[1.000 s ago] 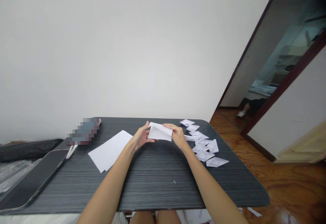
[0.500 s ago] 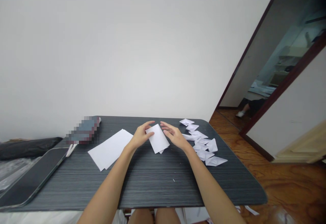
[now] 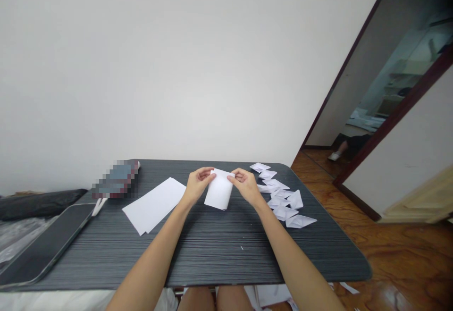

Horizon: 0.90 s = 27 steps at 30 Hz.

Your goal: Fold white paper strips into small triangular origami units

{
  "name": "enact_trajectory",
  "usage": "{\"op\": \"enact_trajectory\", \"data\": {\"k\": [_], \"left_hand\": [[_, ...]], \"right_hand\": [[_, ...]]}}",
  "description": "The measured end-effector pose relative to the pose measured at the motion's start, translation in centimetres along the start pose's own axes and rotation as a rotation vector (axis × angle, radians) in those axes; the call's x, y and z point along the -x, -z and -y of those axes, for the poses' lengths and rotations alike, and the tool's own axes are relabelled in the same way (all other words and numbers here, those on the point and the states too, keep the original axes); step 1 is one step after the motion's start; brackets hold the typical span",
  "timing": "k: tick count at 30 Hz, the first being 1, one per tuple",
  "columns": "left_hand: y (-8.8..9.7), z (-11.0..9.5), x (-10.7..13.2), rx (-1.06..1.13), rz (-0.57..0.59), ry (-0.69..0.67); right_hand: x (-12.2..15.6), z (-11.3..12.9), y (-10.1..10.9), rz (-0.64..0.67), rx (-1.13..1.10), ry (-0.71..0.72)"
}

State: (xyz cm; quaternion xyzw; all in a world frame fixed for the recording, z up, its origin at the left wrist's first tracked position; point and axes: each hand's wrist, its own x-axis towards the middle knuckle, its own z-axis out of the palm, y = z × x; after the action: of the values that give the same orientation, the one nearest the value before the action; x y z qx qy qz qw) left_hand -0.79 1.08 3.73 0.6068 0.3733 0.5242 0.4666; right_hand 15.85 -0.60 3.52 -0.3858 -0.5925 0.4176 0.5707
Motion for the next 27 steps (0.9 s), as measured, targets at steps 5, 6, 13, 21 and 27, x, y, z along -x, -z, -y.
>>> {"op": "enact_trajectory", "data": {"k": [5,6,13,21,27], "left_hand": [[0.0,0.4,0.0,-0.050,-0.008,0.048],[0.0,0.3,0.1,-0.063,-0.015,0.033],[-0.7,-0.1,0.5,-0.215,-0.080,-0.076],[-0.9,-0.6,1.0,-0.317,-0.099,-0.131],[-0.9,-0.7,1.1,-0.341,-0.097,-0.141]], "right_hand": [[0.0,0.0,0.0,-0.084,-0.005,0.004],[0.0,-0.1,0.0,-0.089,-0.001,-0.001],[0.0,-0.6,0.0,-0.069,0.028,0.006],[0.1,-0.6,-0.1,-0.073,0.046,-0.008],[0.2,-0.4,-0.1,-0.066,0.046,-0.013]]}}
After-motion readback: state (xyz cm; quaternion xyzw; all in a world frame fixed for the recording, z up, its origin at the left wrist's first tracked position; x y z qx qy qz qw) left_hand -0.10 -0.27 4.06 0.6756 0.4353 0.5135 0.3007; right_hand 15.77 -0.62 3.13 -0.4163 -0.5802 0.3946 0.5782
